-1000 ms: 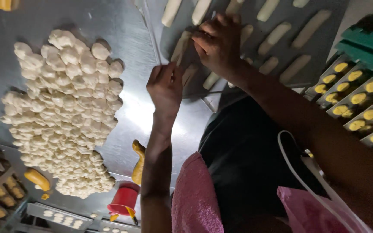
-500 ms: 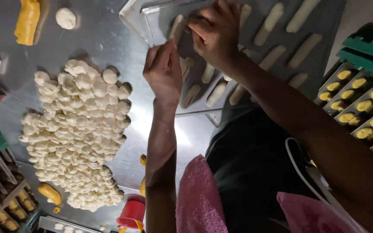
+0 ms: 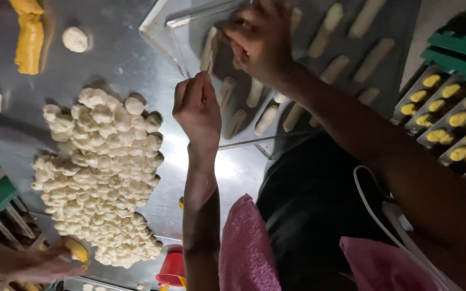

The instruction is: Shaping dough into rolls on a tray, scoring them with a blade, and brushing with egg wash.

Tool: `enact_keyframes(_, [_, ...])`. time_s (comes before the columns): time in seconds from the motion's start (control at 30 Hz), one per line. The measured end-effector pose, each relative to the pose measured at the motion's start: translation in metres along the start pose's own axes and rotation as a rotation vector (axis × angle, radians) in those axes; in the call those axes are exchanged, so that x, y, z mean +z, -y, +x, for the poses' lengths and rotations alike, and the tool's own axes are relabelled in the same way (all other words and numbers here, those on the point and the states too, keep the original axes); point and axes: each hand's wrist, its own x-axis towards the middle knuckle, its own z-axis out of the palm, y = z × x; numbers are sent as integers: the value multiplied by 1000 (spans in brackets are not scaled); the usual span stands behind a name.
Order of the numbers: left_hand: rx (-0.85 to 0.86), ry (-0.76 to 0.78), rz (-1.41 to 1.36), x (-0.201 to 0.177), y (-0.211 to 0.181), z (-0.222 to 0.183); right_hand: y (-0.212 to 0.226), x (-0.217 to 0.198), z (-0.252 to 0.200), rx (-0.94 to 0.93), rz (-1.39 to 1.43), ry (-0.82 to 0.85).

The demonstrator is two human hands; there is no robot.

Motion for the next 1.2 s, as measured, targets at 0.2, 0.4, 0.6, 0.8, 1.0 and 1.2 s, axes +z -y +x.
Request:
enact_keyframes(0.2, [-95,-79,-218,30,-20,-7,-20,-47,-11,-13,-54,-44])
enact_keyframes(0.4, [-48,-50,-214,55,-27,4,-17,-44,-18,8,-88,39])
enact_keyframes(0.6, [41,-32,-144,74,-22,19,-24,-37,-22,-19,-91,50])
enact_keyframes(0.8, [263,53,136,57,-20,2,-30,-31,-30,-31,-136,41])
enact_keyframes(1.0, [105,-14,91,37,-44,-43,-29,-57,-60,-110,-77,54])
enact_keyframes(1.2, [-28,-51,-99,52,-50,-63,1,-67,-80,-95,-43,151])
